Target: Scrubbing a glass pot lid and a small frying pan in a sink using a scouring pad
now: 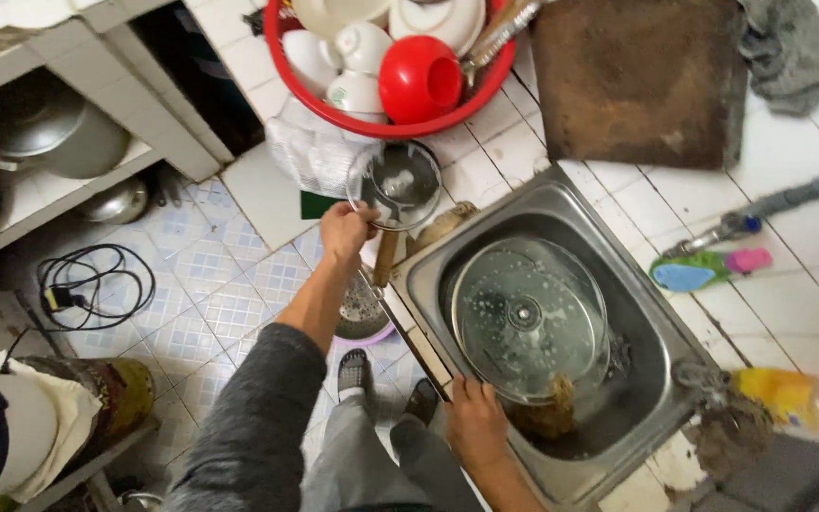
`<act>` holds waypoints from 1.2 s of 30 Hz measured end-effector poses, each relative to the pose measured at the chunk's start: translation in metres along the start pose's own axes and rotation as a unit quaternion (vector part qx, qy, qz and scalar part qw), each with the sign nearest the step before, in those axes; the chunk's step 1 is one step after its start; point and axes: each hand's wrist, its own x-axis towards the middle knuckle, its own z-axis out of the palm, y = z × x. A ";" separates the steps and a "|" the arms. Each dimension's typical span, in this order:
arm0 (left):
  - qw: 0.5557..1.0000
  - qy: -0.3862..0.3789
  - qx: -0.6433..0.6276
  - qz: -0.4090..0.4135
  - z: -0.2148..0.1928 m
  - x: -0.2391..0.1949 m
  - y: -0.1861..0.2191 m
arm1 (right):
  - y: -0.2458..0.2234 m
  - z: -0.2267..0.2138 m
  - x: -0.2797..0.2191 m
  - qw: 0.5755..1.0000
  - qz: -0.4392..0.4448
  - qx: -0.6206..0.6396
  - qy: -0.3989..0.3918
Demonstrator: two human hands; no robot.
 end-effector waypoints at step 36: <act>0.965 -0.093 0.214 -0.119 0.016 -0.013 -0.017 | 0.116 -0.034 0.105 0.460 0.635 0.611 0.107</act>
